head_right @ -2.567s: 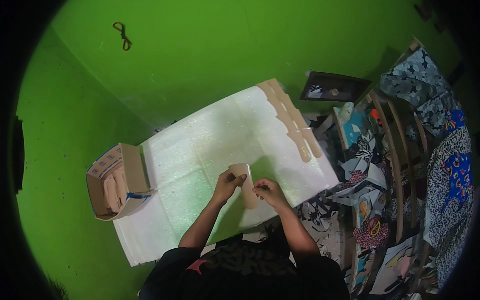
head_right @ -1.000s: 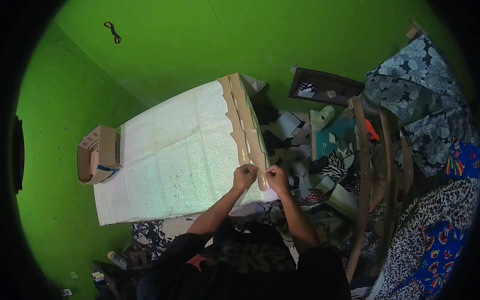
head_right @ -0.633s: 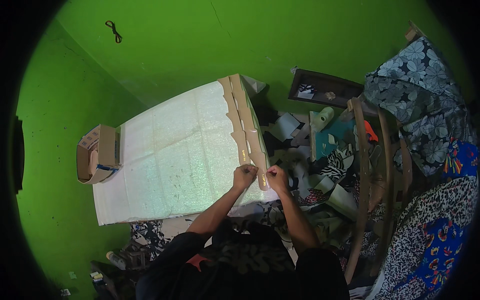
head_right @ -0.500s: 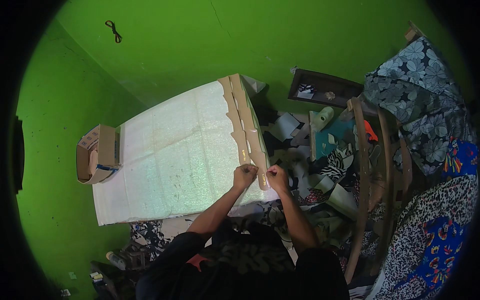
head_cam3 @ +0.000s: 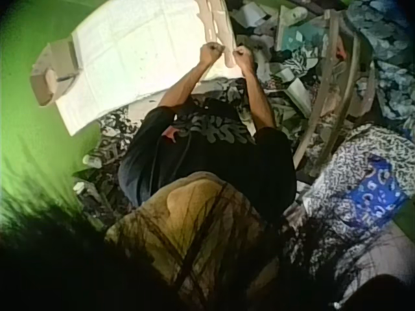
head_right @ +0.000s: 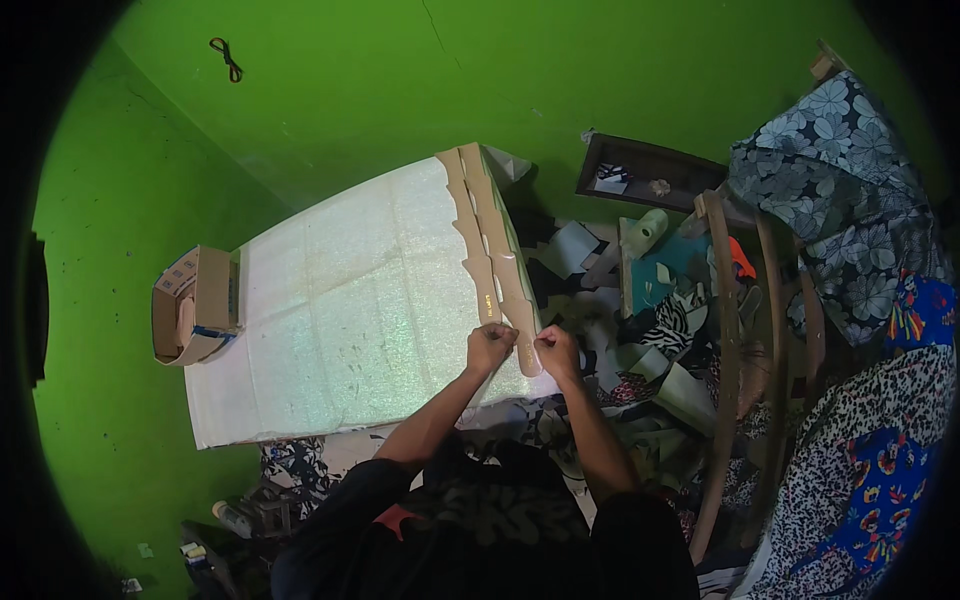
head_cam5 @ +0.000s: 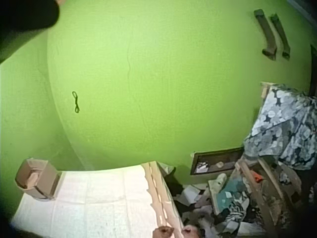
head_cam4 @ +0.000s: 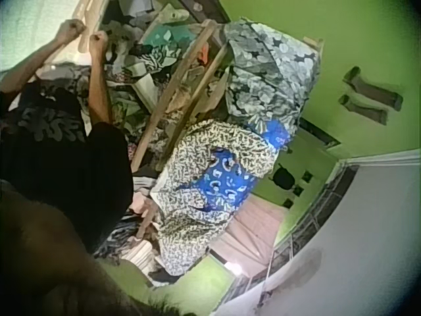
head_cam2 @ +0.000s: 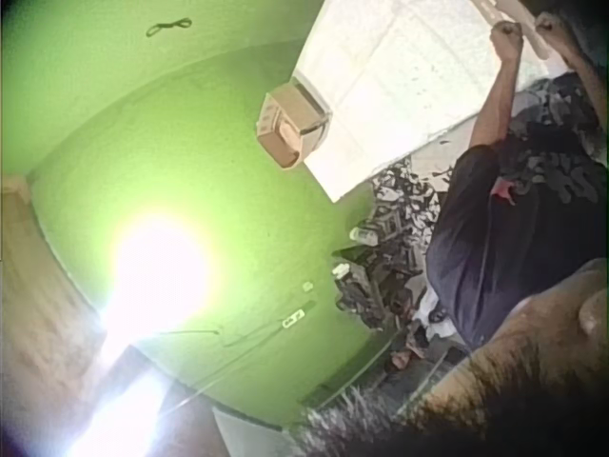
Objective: The person takes several tan-colored shoe components from a box and applies white adhesive labels to the inner surface of each one before setting them down on a white work surface.
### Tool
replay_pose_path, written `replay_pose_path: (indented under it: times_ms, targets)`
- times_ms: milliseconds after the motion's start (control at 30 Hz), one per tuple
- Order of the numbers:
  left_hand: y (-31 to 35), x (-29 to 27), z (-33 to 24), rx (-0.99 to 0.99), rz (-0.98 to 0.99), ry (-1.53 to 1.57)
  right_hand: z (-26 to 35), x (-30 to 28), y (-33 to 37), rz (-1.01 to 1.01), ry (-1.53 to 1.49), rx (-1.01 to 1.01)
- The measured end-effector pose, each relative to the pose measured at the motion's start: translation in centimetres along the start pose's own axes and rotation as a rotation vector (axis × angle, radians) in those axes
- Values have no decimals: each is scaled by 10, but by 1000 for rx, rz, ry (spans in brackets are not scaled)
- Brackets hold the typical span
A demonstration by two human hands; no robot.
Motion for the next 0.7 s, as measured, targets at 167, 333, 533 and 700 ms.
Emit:
replay_pose_path:
  times_ms: [167, 333, 533, 700]
  targets:
    - [1, -5, 1, 60, -27, -66, -1, -1, 2, -37, 23, 28]
    - [12, -7, -5, 128, -6, -70, -17, -2, 5, -25, -63, 87]
    - [43, -39, 3, 164, 78, 81, -32, -6, 24, -89, -286, 164]
    - [82, -119, 6, 110, 23, 147, -3, -3, 65, -204, -286, 56]
Point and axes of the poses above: each hand's wrist, its own y-axis away from the middle knuckle, its own x-axis out of the palm, z = x × y, the point moved 9 cm from there along -y, towards the middle knuckle, and after that the axes turned 9 degrees about x, right-handed, at the moved point
